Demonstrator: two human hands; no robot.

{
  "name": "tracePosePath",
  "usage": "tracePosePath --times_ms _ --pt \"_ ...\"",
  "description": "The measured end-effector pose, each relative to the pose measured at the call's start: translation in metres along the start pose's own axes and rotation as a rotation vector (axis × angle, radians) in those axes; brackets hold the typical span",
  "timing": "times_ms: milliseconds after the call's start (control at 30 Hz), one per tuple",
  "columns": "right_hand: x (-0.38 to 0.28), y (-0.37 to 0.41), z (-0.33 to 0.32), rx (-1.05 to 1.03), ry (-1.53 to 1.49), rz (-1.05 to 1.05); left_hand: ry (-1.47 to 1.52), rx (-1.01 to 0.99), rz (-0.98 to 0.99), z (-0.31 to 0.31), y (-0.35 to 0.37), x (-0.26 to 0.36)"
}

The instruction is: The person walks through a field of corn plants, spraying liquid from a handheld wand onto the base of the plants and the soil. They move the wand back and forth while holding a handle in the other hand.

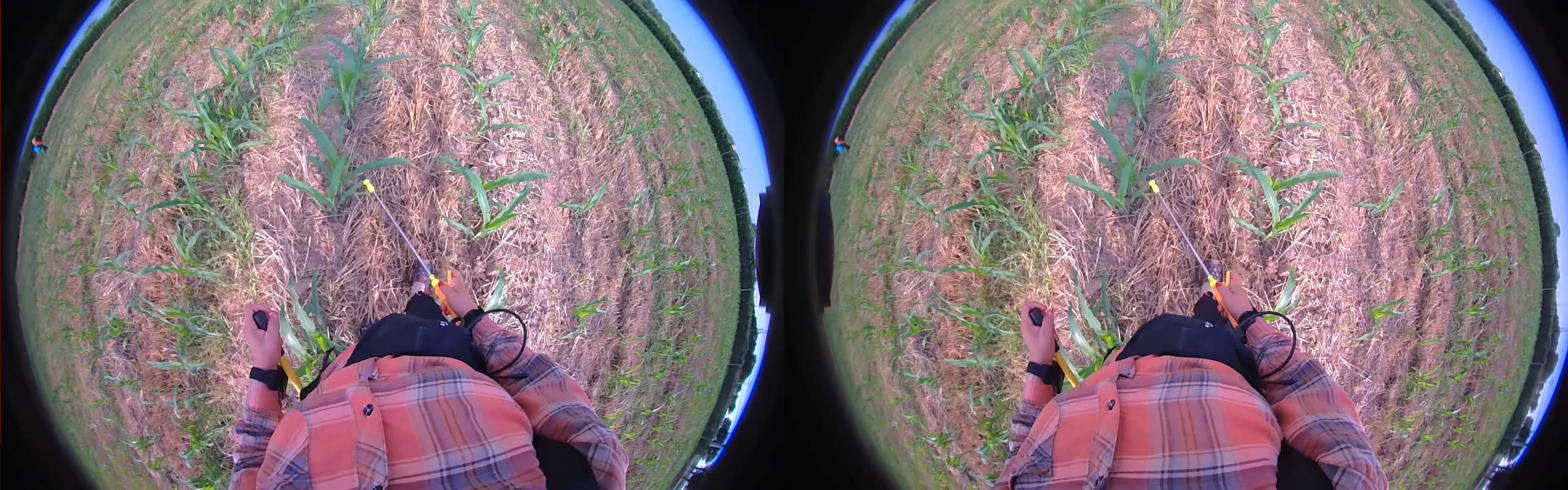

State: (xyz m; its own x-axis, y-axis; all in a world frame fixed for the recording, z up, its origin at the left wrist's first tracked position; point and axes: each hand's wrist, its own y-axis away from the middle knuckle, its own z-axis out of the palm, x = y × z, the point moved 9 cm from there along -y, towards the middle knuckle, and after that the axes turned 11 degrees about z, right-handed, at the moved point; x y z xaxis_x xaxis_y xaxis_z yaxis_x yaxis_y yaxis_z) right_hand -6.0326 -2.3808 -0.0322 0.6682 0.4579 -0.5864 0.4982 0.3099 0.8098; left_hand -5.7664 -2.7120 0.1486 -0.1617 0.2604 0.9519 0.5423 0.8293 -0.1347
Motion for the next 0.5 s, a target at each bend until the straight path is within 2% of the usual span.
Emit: tracePosePath --times_ms 33,133,267,333,400,500 --pt "-0.012 -0.01 -0.004 -0.022 -0.022 -0.093 -0.005 0.006 0.009 0.004 -0.005 0.004" --pt "-0.037 -0.043 -0.027 0.017 0.035 -0.129 -0.072 0.083 -0.022 0.01 -0.021 0.018" --pt "-0.069 -0.067 -0.068 -0.037 -0.135 -0.134 -0.084 0.022 -0.012 0.055 -0.051 0.042" --pt "-0.075 -0.076 -0.098 -0.014 -0.156 -0.13 -0.073 -0.01 -0.076 0.087 -0.063 0.055" --pt "-0.087 -0.082 -0.129 0.016 -0.165 -0.23 -0.054 -0.033 -0.065 0.111 -0.074 0.062" --pt "-0.092 -0.086 -0.173 0.068 -0.247 -0.207 -0.08 -0.068 -0.023 0.138 -0.089 0.078"
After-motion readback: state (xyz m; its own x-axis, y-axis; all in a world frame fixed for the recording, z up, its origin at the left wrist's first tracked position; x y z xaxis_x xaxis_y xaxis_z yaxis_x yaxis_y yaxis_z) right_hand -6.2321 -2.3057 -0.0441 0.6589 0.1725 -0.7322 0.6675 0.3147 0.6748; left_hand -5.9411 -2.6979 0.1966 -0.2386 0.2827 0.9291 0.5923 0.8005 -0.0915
